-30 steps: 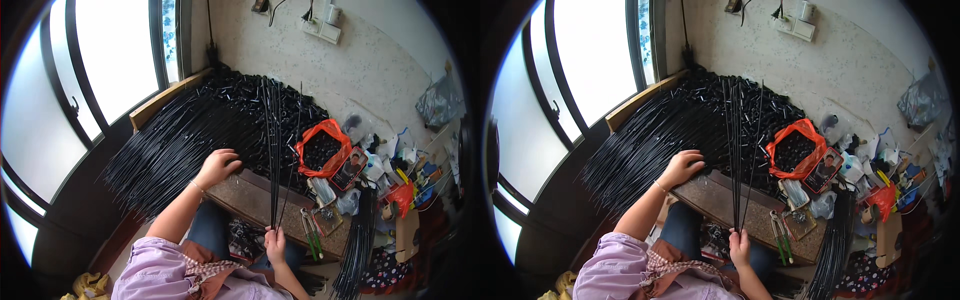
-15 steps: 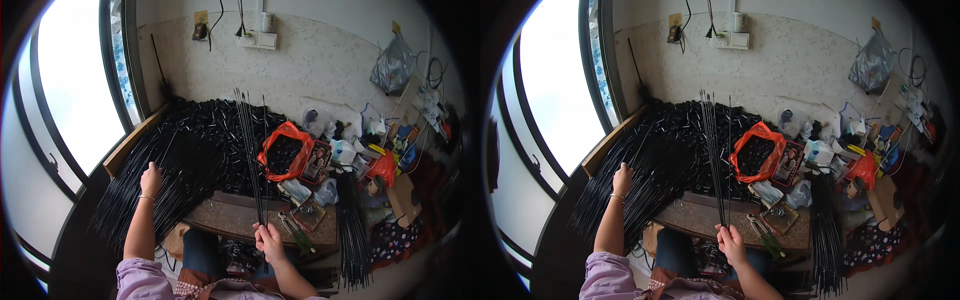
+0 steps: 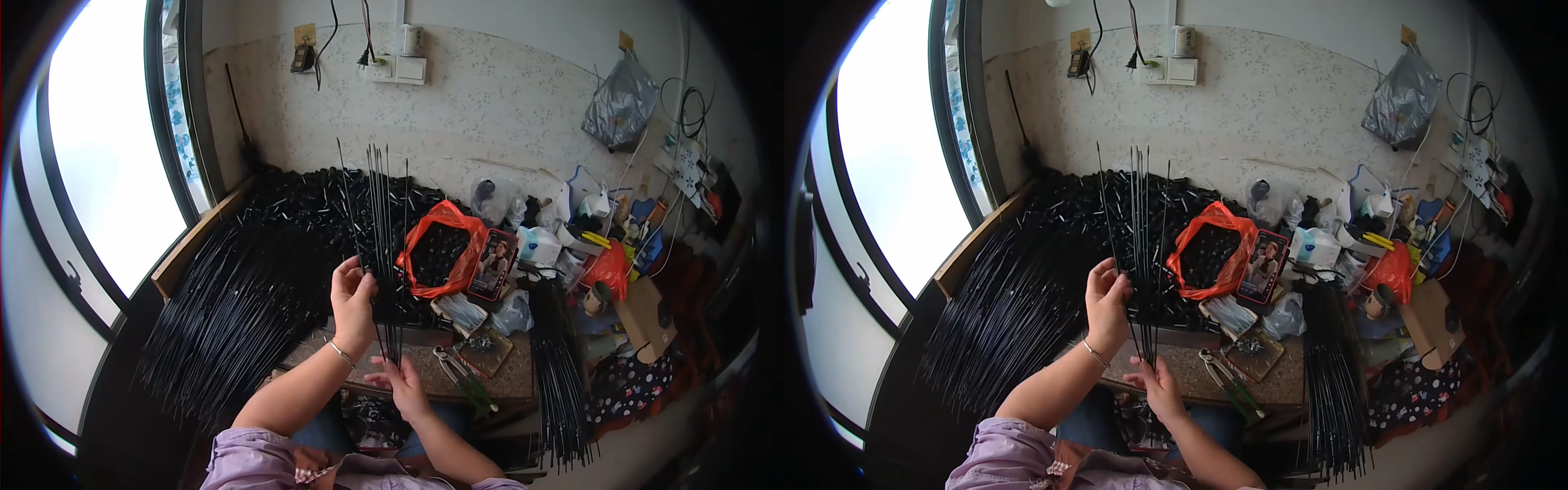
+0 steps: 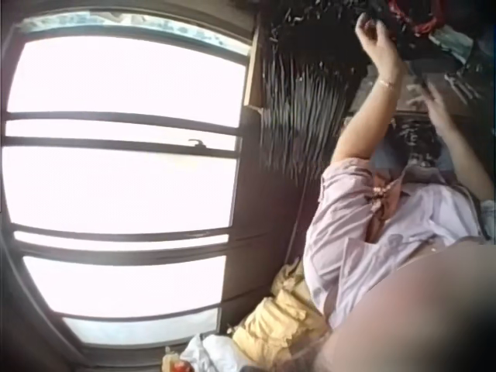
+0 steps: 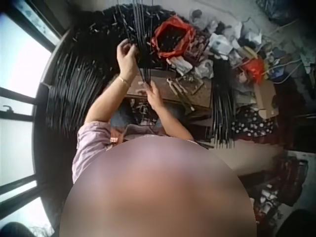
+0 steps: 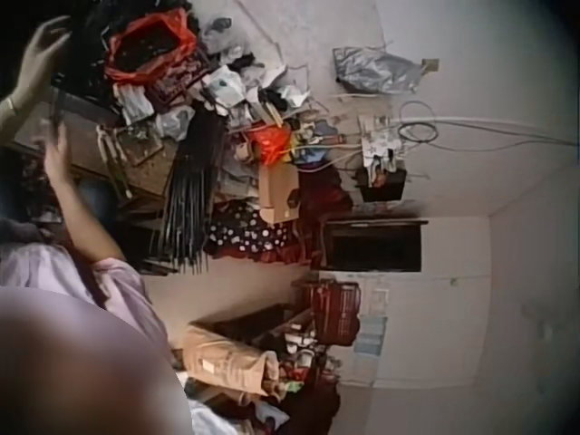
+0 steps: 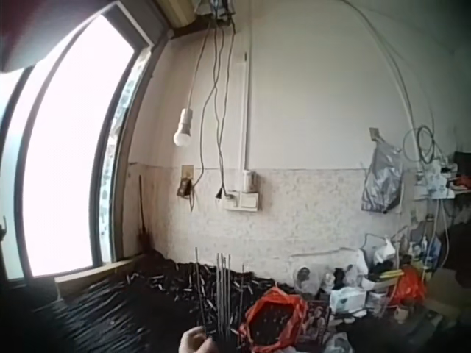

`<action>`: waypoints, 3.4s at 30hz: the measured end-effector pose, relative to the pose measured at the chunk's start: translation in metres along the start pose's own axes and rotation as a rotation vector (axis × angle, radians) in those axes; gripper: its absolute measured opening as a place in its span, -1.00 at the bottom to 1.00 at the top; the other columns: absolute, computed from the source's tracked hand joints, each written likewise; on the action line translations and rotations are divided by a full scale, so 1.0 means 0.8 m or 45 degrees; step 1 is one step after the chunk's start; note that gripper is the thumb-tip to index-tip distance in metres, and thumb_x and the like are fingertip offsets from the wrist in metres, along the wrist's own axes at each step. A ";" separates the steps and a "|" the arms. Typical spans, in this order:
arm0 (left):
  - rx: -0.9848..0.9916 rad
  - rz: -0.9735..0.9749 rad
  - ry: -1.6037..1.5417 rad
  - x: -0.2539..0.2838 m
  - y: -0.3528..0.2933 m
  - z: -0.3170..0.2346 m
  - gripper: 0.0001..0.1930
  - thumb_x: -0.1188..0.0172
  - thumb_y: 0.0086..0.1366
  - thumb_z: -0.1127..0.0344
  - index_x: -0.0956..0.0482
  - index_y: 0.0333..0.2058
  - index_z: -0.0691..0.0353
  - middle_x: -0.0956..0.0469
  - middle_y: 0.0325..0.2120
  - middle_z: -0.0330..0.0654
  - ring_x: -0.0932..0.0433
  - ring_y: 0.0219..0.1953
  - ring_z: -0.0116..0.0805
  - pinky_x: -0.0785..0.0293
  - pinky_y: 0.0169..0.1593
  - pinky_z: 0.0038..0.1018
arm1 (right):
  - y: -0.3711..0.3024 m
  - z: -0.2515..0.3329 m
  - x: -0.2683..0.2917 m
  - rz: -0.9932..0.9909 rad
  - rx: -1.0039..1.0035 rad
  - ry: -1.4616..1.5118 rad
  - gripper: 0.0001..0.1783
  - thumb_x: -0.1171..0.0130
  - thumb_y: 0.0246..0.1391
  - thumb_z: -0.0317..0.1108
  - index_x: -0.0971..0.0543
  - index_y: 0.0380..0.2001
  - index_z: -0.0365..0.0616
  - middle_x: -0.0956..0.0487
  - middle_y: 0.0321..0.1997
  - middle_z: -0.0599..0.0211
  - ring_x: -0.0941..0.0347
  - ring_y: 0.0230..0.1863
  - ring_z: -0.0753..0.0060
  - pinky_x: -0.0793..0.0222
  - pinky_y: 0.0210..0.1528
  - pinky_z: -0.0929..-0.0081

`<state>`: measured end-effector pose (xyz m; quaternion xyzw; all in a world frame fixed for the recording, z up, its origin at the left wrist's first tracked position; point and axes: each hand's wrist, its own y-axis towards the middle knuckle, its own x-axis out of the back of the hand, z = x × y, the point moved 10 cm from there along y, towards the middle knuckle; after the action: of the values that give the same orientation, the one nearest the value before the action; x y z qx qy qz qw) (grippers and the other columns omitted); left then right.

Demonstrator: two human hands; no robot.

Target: Manually assembling umbrella ribs by attaching plastic caps to long metal rods.

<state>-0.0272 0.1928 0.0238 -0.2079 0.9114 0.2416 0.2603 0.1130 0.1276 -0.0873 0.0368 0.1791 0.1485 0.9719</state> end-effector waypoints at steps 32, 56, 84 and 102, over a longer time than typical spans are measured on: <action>-0.151 1.289 1.125 0.045 -0.171 0.125 -0.59 -0.29 0.01 0.23 -0.50 -0.14 0.21 -0.44 -0.11 -0.04 -0.40 -0.03 -0.07 -0.29 0.04 -0.20 | 0.141 0.035 0.040 0.081 -0.331 -0.057 -0.05 0.45 0.06 0.40 -0.02 0.25 -0.19 -0.03 0.33 0.01 0.06 0.34 0.09 0.18 0.30 0.13; -0.778 2.057 1.010 0.014 -0.217 0.117 -0.71 -0.06 -0.04 0.18 -0.61 -0.34 0.12 -0.24 0.16 -0.16 -0.20 0.20 -0.23 0.09 0.28 -0.12 | 0.126 0.027 0.104 -0.422 0.329 -0.433 -0.48 0.05 0.18 -0.11 -0.23 0.14 -0.11 -0.38 0.06 0.18 -0.33 0.04 0.27 -0.24 0.05 0.33; -0.342 1.819 0.768 0.011 -0.182 0.115 -0.62 -0.17 0.06 0.26 -0.46 -0.14 0.30 -0.51 -0.21 0.01 -0.48 -0.13 -0.02 -0.24 0.14 -0.17 | 0.005 0.049 -0.021 0.598 0.069 -0.699 -0.62 -0.24 -0.03 -0.16 -0.57 -0.24 -0.25 -0.61 -0.35 0.25 -0.53 -0.31 0.52 -0.40 -0.23 0.58; -0.119 1.642 0.659 0.001 -0.160 0.102 -0.72 -0.26 0.04 0.17 -0.56 -0.38 0.26 -0.55 -0.37 -0.07 -0.49 -0.17 -0.07 -0.39 -0.07 -0.30 | 0.031 0.116 -0.024 0.509 0.199 -0.685 -0.79 -0.16 -0.01 -0.48 -0.57 -0.25 -0.27 -0.62 -0.40 0.30 -0.50 -0.40 0.67 -0.39 -0.34 0.67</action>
<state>0.0673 0.1354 -0.0798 0.3130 0.8743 0.3298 -0.1702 0.1224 0.1433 0.0086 0.1834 -0.0835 0.3066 0.9303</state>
